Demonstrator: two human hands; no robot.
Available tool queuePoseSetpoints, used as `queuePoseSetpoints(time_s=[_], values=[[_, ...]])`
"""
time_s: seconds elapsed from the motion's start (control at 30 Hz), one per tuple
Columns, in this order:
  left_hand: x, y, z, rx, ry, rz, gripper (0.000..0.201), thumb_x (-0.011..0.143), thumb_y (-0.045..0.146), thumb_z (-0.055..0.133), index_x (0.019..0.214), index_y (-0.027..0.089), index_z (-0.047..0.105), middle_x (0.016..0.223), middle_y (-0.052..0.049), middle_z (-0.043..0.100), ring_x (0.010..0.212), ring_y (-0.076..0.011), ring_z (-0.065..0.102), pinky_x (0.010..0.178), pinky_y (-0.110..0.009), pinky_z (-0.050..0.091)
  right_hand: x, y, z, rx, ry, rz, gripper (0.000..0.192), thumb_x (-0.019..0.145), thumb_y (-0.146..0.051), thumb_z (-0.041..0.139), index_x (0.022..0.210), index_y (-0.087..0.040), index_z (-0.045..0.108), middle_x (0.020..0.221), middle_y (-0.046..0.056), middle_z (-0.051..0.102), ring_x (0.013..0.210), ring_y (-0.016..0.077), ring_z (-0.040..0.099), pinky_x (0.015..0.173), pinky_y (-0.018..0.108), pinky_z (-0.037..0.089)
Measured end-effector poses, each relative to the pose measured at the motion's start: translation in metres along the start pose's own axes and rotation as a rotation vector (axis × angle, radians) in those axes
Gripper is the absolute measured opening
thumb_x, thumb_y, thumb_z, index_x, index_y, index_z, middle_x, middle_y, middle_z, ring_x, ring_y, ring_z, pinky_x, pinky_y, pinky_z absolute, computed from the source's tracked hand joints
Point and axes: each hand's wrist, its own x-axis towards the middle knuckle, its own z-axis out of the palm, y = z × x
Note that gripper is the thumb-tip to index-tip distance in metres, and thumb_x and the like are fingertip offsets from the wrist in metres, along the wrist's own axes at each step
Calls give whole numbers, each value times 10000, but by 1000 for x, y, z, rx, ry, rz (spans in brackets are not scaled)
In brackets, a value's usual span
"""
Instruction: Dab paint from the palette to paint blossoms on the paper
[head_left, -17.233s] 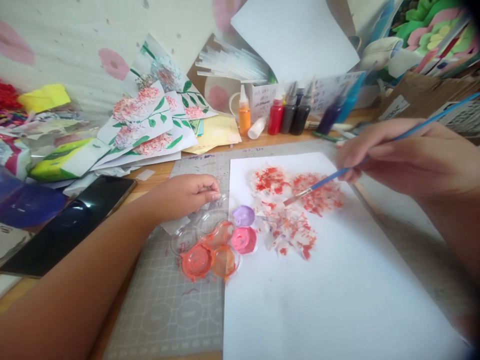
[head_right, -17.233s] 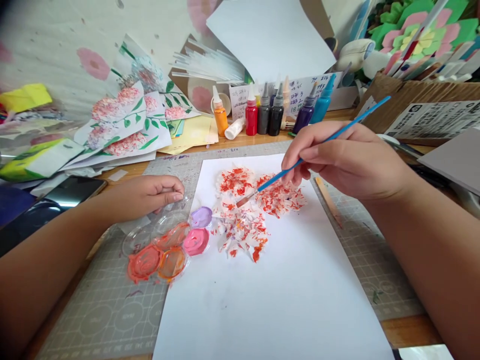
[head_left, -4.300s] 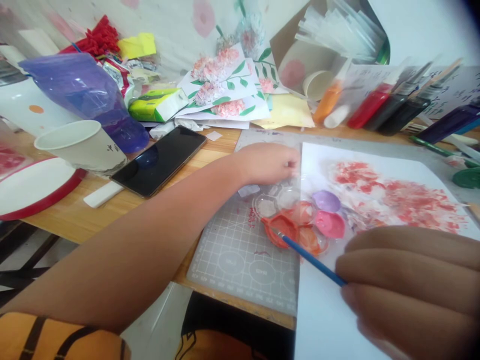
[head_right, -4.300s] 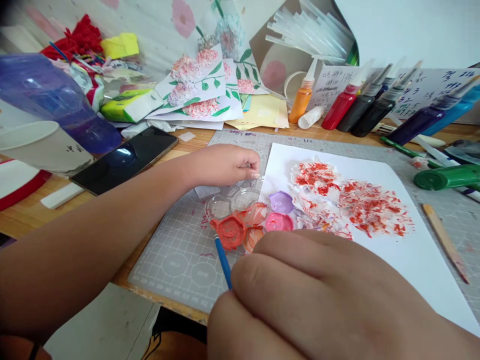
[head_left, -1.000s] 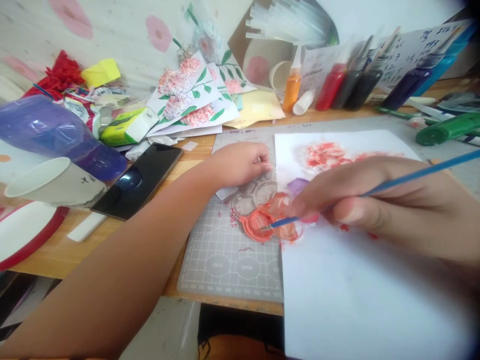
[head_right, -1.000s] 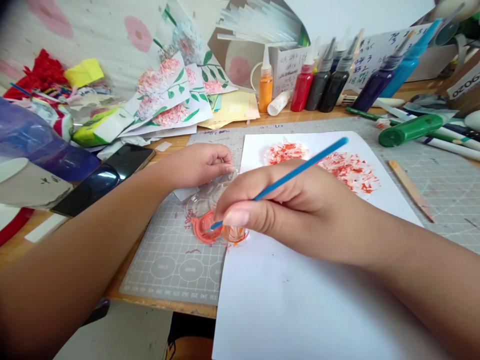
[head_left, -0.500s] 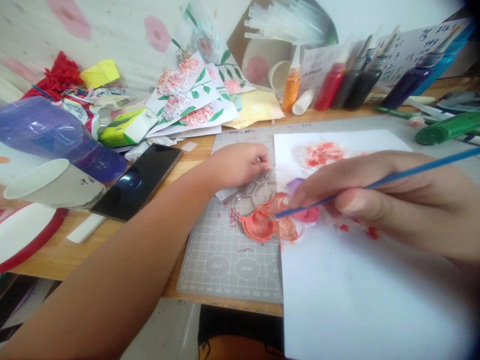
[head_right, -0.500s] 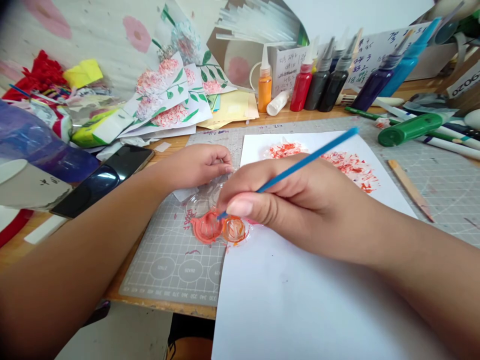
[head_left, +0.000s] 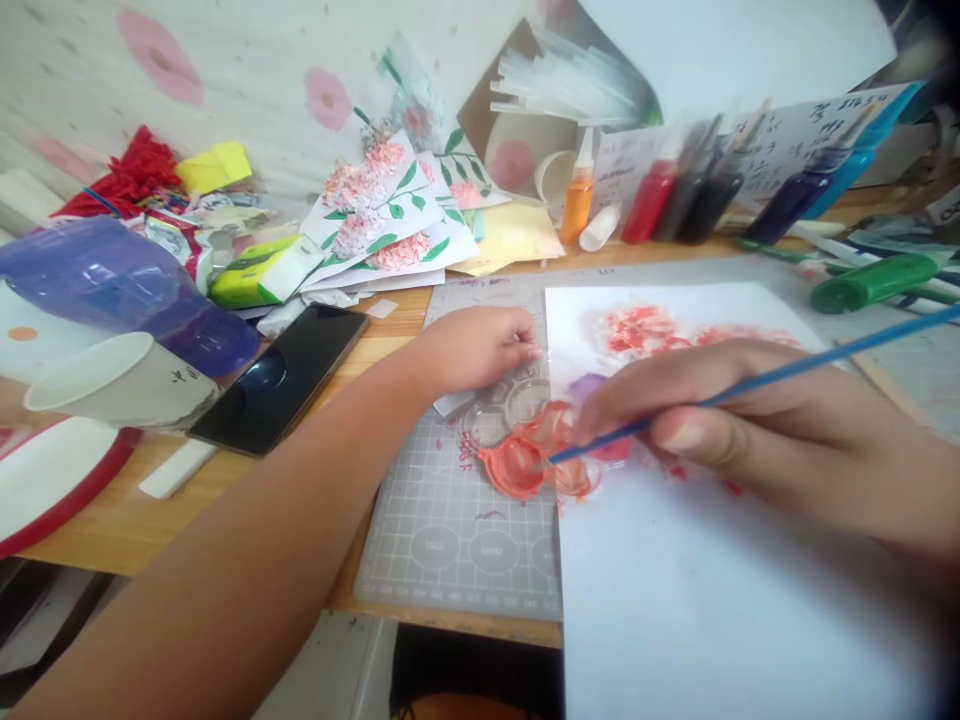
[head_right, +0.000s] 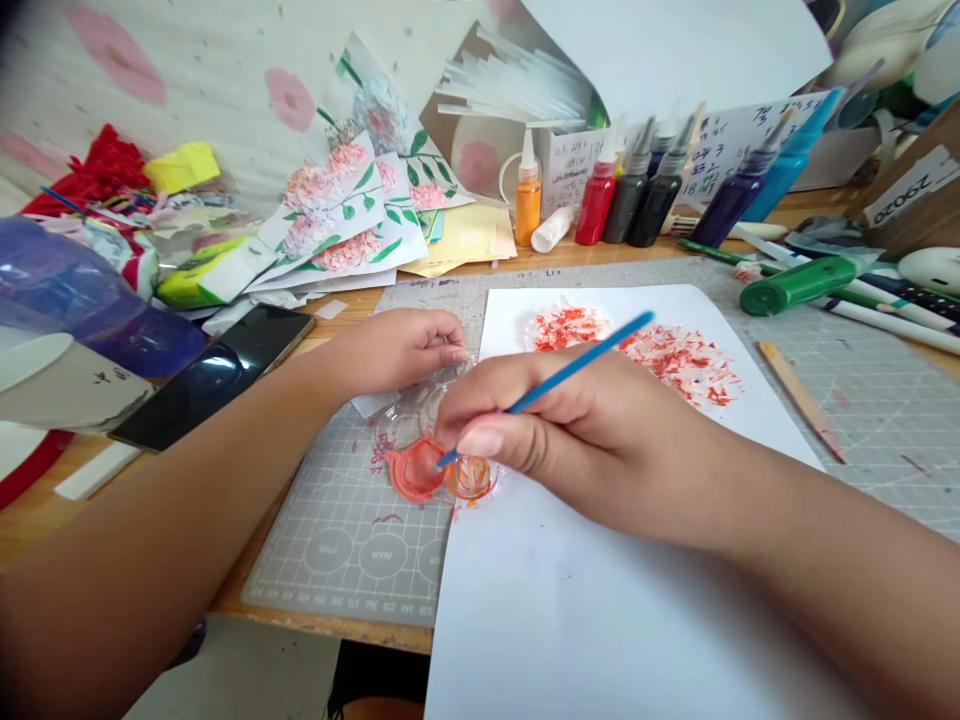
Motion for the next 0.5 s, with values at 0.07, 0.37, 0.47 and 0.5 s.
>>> queuePoseSetpoints(time_s=[0.07,0.37,0.47,0.5], values=[[0,0,0,0,-1,3,241,895,410,499,883,207,629,793,7,662,727,-160,567,644,-280,342,-1,1,0,-14,-12,-17,194,960,-238,506,874,-166,664,827,-48,700,733,-11,653,686,-1,502],[1,0,0,-16,-2,-12,227,892,391,499,880,201,623,791,1,659,728,-162,554,646,-285,333,-4,-5,1,-167,-13,-1,203,985,-282,452,928,-169,611,852,-40,672,785,-9,633,720,23,499],[-1,2,-2,-32,-11,6,238,903,378,478,900,192,628,805,-5,663,739,-157,543,650,-277,335,-1,-5,3,-160,-24,-42,184,978,-249,458,928,-164,613,880,-31,688,783,0,646,712,37,511],[-2,3,-3,-37,-17,13,244,907,369,467,906,187,629,798,-5,662,737,-154,537,650,-273,335,-1,-5,3,-157,-27,-60,180,977,-231,455,931,-162,615,899,-29,693,788,0,651,722,36,514]])
